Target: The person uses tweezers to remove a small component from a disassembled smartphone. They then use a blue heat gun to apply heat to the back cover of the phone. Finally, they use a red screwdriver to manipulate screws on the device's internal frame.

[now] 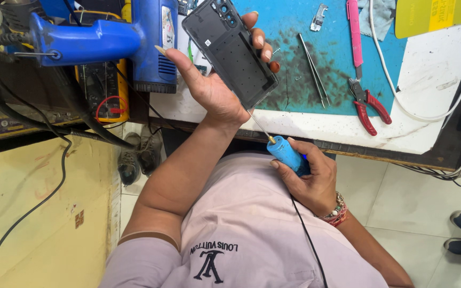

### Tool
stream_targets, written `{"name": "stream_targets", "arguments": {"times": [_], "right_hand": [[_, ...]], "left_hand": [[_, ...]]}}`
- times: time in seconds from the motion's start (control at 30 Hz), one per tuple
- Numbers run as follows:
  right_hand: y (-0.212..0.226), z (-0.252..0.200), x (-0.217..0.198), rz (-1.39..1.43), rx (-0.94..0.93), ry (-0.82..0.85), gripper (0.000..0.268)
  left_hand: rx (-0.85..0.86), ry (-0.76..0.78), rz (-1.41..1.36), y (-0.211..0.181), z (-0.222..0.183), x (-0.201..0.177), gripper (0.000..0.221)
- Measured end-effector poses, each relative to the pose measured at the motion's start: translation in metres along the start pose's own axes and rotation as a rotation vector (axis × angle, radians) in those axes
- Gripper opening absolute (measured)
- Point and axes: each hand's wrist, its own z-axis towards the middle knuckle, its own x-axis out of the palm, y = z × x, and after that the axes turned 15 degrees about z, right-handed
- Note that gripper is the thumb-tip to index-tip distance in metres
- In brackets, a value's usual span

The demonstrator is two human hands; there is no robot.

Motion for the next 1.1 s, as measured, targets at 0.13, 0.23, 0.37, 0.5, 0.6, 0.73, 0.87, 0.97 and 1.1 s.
{"name": "stream_targets", "arguments": {"times": [0.13, 0.23, 0.37, 0.5, 0.6, 0.73, 0.87, 0.97, 1.1], "right_hand": [[0.000, 0.000, 0.000, 0.011, 0.015, 0.008, 0.048], [0.000, 0.000, 0.001, 0.024, 0.003, 0.001, 0.048], [0.000, 0.000, 0.001, 0.042, 0.014, 0.001, 0.048], [-0.001, -0.001, 0.001, 0.032, 0.013, 0.005, 0.048], [-0.001, -0.002, 0.002, 0.039, 0.015, 0.007, 0.048], [-0.001, -0.003, 0.001, 0.080, 0.048, -0.020, 0.047], [-0.001, -0.003, 0.001, 0.122, -0.023, -0.089, 0.048], [-0.003, 0.000, 0.000, 0.082, 0.031, -0.082, 0.047], [-0.003, 0.000, 0.002, 0.061, -0.032, -0.041, 0.047]], "left_hand": [[0.005, 0.000, -0.001, 0.001, 0.000, 0.000, 0.124], [0.011, 0.000, 0.008, 0.001, -0.001, 0.001, 0.124], [0.026, 0.003, 0.009, 0.001, -0.001, 0.002, 0.124], [0.042, 0.006, 0.012, 0.002, -0.002, 0.003, 0.123], [0.057, 0.011, 0.014, 0.003, -0.002, 0.004, 0.121], [0.053, 0.025, 0.015, 0.001, -0.002, 0.008, 0.121], [0.037, 0.002, 0.016, -0.002, -0.004, 0.012, 0.115], [0.001, 0.030, -0.021, -0.003, -0.004, 0.015, 0.109], [-0.052, 0.103, -0.073, -0.005, 0.000, 0.017, 0.099]]}}
